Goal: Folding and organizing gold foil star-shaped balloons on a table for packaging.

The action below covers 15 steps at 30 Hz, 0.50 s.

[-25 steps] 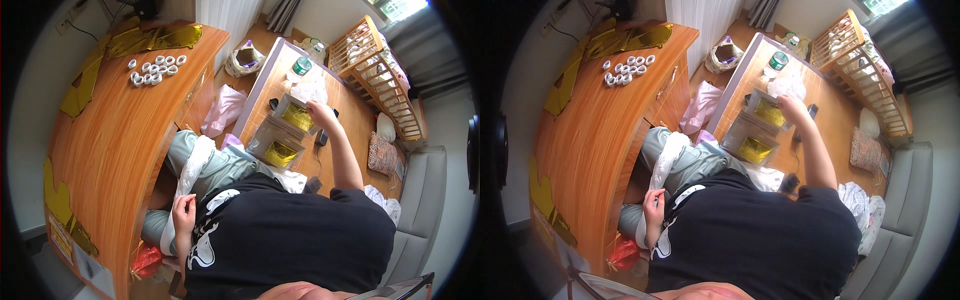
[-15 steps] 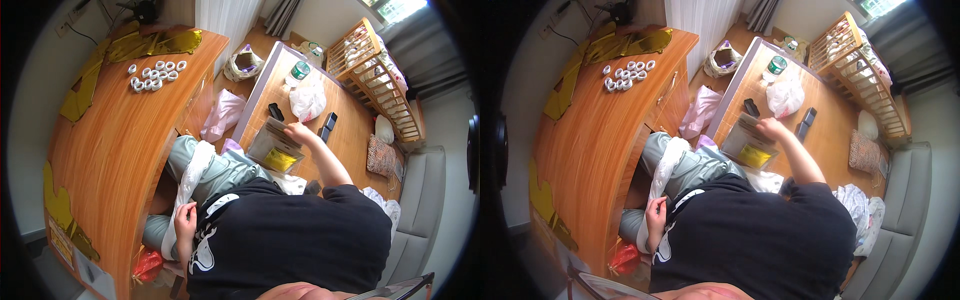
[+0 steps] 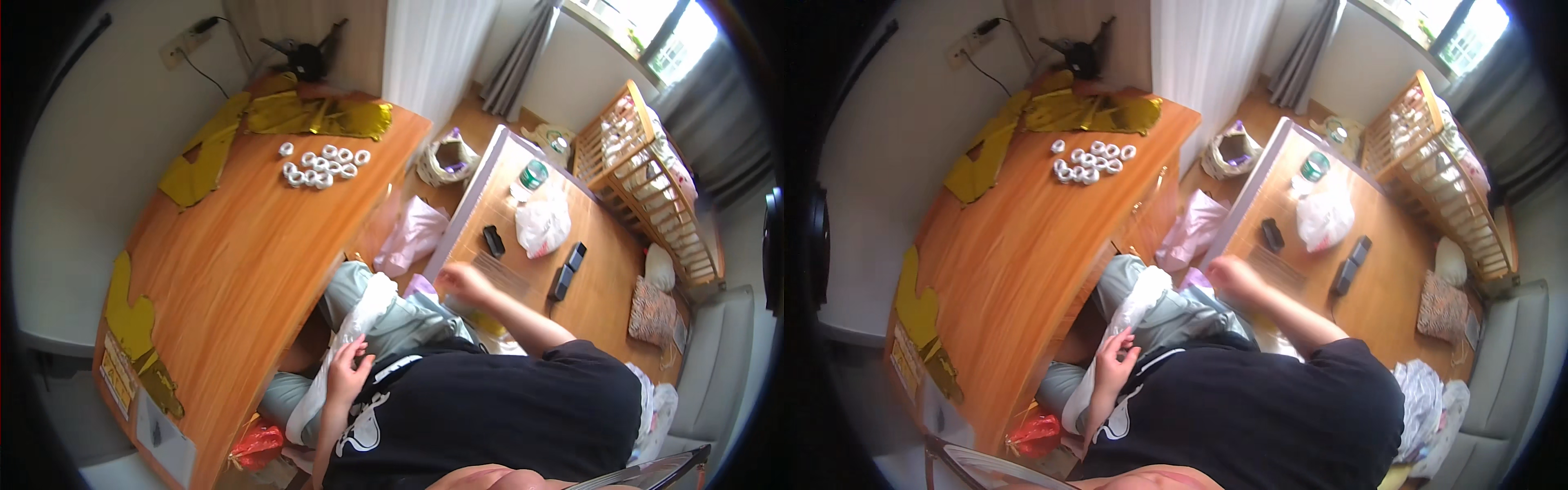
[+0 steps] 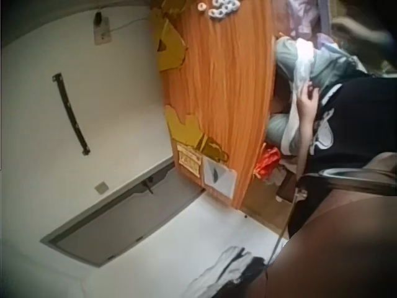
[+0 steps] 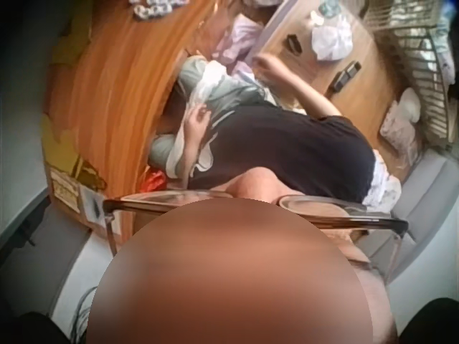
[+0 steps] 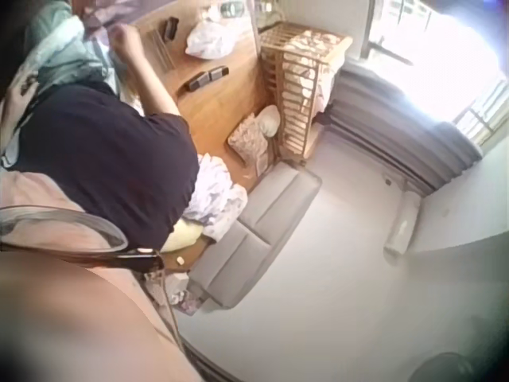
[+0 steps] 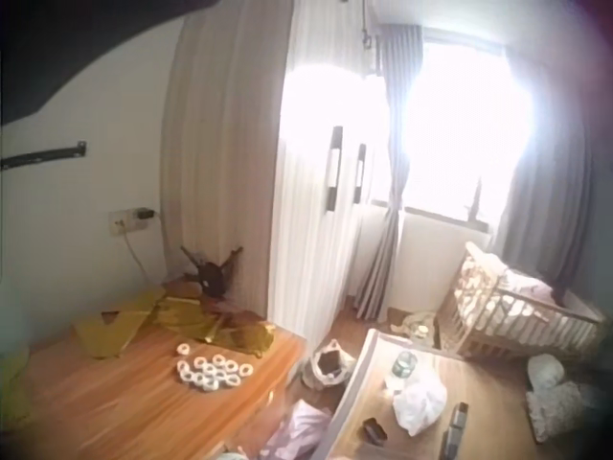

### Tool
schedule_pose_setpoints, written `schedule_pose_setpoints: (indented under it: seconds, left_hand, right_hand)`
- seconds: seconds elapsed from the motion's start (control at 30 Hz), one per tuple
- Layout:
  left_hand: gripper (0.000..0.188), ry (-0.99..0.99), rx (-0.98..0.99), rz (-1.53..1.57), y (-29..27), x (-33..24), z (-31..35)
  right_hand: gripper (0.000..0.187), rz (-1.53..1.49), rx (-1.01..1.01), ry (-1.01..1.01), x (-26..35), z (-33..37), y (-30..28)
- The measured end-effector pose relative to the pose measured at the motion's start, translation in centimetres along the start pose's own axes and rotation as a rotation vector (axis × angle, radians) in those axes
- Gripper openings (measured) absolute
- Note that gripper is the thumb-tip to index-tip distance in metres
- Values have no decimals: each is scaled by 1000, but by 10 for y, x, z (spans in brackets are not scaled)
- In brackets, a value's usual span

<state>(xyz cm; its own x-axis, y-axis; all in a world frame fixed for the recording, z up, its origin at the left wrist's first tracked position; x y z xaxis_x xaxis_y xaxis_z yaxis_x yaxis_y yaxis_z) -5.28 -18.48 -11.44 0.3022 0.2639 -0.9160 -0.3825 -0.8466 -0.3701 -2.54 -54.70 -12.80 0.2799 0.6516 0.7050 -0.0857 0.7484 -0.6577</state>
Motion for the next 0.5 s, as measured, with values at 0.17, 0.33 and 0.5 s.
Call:
schedule_pose_setpoints:
  seconds: [0.17,0.33,0.5]
  left_hand:
    - [47,-254,-50,794,38,29,-12]
    - [27,-393,-460,803,-6,37,1]
    - [27,-273,-600,901,-23,45,28]
  right_hand:
    - [29,-841,778,-98,142,19,108]
    - [21,-867,819,-311,197,15,160]
    - [16,-719,798,-625,227,30,180]
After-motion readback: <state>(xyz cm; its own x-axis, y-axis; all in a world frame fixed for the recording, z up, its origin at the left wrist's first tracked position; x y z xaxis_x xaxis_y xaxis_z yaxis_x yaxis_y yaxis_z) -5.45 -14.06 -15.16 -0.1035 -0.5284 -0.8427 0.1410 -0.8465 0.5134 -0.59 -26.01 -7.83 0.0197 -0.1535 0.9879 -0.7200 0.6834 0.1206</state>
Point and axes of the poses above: each hand's wrist, its own z-axis away from the middle knuckle, its own y-axis out of the palm, x = y × z, the point moved 5 cm from there along -z, towards the middle knuckle, and after that the axes turned 11 degrees about y, right-handed, at the moved point
